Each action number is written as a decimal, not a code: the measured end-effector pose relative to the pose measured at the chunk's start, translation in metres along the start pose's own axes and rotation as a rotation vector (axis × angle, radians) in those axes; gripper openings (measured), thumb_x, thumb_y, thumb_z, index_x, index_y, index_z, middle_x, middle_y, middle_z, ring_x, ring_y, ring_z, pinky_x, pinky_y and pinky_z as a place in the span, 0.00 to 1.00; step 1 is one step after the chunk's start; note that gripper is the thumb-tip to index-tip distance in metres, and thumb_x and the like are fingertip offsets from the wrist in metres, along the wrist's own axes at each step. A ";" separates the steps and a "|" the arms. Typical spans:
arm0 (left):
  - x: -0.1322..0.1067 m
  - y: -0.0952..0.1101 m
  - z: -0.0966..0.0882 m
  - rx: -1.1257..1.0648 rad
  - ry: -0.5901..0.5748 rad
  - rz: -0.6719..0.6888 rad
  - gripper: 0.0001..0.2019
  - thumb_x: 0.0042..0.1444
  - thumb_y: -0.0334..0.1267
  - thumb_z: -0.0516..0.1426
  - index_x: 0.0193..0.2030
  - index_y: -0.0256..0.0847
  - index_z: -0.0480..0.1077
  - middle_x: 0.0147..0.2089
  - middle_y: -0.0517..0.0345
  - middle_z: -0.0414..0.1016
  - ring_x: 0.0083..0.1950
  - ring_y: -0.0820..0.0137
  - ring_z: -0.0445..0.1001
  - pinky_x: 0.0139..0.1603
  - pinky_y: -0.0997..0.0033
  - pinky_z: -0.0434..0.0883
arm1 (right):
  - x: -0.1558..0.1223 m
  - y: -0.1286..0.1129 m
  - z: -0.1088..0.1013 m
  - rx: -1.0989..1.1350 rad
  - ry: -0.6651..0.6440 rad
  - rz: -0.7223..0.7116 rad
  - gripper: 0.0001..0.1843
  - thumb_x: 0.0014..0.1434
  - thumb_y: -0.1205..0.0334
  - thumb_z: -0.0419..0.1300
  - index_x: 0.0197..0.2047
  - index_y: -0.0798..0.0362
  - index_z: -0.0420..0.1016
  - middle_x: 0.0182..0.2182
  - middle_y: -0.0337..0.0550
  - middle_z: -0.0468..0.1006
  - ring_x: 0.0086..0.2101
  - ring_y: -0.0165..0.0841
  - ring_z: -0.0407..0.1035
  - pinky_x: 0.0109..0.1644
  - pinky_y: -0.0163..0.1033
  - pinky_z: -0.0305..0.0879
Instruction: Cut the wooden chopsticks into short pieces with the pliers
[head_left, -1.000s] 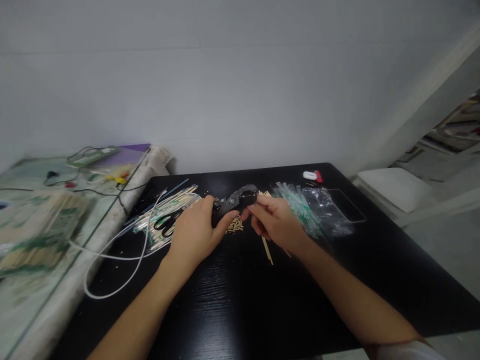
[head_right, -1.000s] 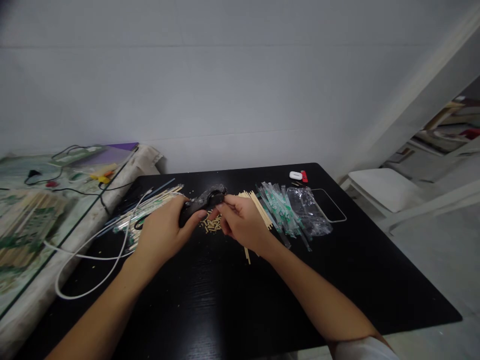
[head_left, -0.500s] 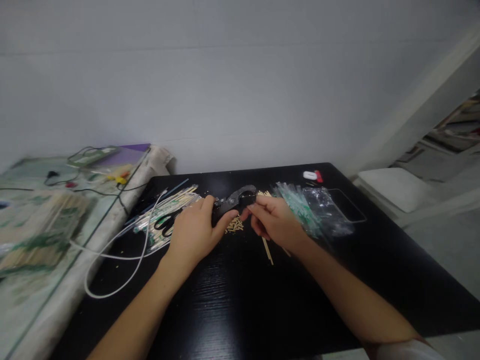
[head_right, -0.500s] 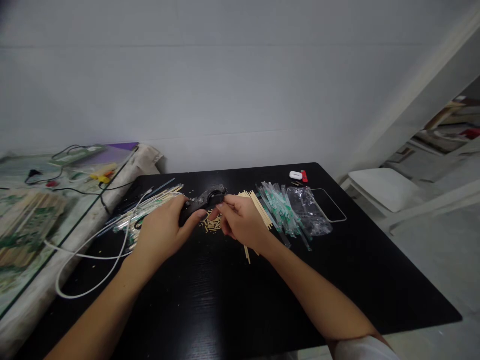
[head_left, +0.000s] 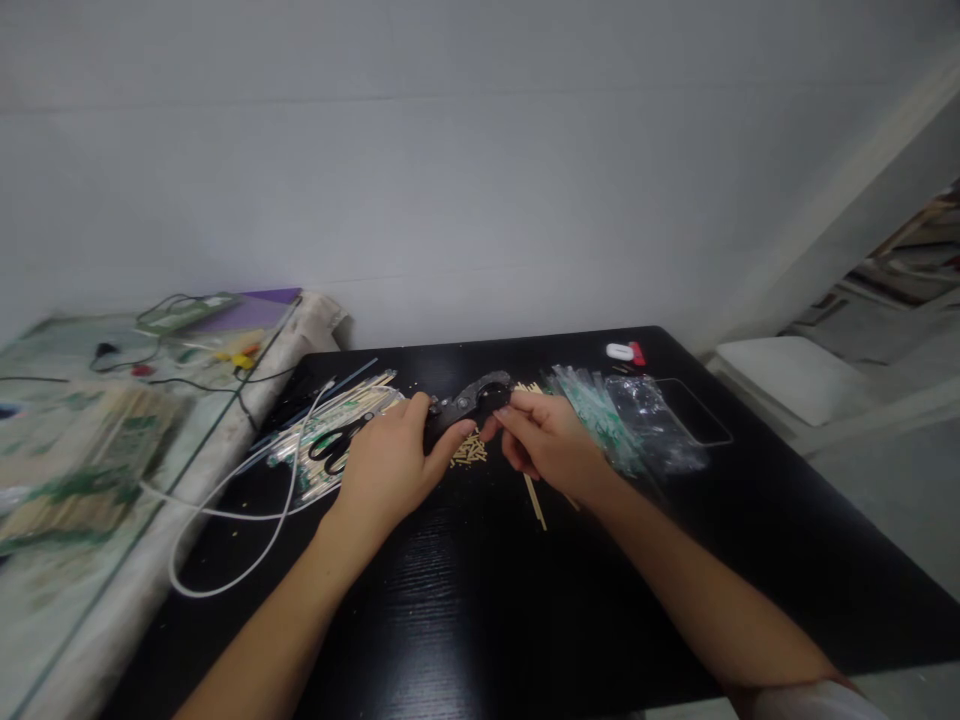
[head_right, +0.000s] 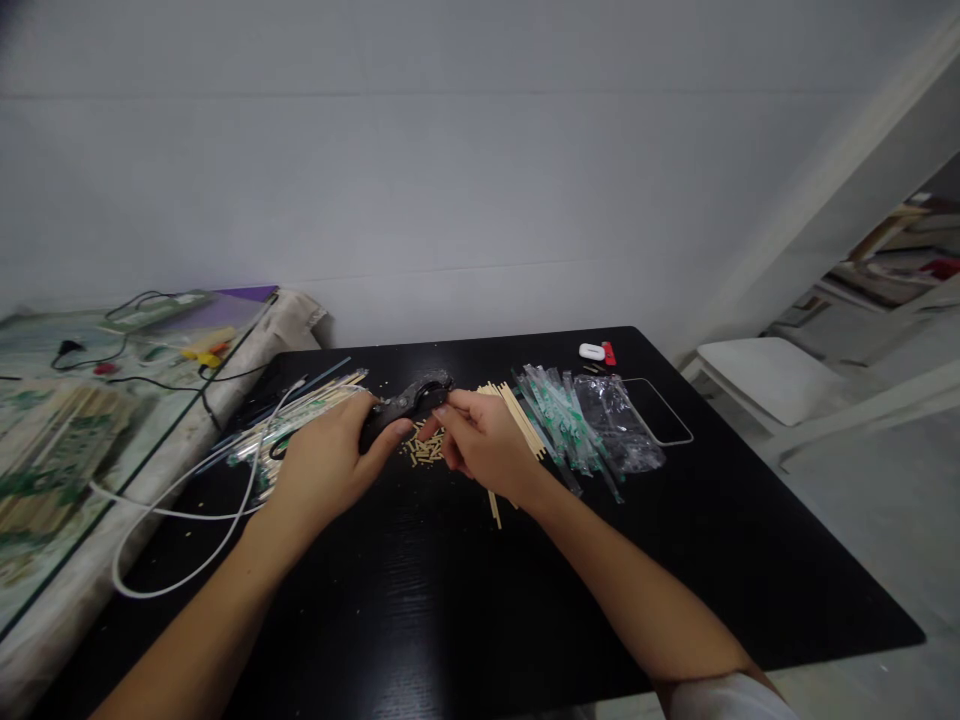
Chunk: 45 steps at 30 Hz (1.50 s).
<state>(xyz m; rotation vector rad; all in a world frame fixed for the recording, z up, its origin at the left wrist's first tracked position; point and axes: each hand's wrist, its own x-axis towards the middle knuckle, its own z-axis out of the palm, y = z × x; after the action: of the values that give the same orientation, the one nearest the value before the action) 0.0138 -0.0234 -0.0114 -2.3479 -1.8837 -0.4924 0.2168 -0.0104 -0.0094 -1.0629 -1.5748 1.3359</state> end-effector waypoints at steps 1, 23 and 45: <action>0.000 0.000 0.000 0.000 0.000 0.001 0.24 0.69 0.61 0.47 0.41 0.41 0.66 0.38 0.50 0.77 0.39 0.58 0.77 0.35 0.65 0.64 | 0.000 0.000 0.000 -0.005 0.001 -0.001 0.16 0.70 0.61 0.52 0.32 0.53 0.75 0.13 0.32 0.67 0.12 0.22 0.55 0.15 0.30 0.50; 0.023 -0.073 0.031 0.093 -0.453 -0.267 0.33 0.63 0.65 0.47 0.52 0.35 0.73 0.49 0.32 0.82 0.48 0.42 0.80 0.45 0.53 0.71 | 0.022 0.034 -0.015 -0.259 -0.074 0.070 0.07 0.67 0.66 0.54 0.49 0.51 0.66 0.32 0.43 0.83 0.29 0.32 0.77 0.30 0.35 0.70; 0.031 -0.101 0.075 0.267 -0.335 -0.407 0.32 0.60 0.52 0.54 0.60 0.24 0.69 0.61 0.21 0.72 0.63 0.36 0.70 0.65 0.40 0.59 | 0.036 0.080 -0.009 -0.749 -0.119 0.259 0.11 0.60 0.70 0.67 0.44 0.54 0.71 0.30 0.40 0.79 0.26 0.31 0.72 0.31 0.35 0.60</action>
<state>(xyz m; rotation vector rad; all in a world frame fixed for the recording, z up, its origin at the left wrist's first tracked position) -0.0638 0.0491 -0.0860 -1.9741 -2.4125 0.1395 0.2221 0.0339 -0.0859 -1.7024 -2.1598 0.9792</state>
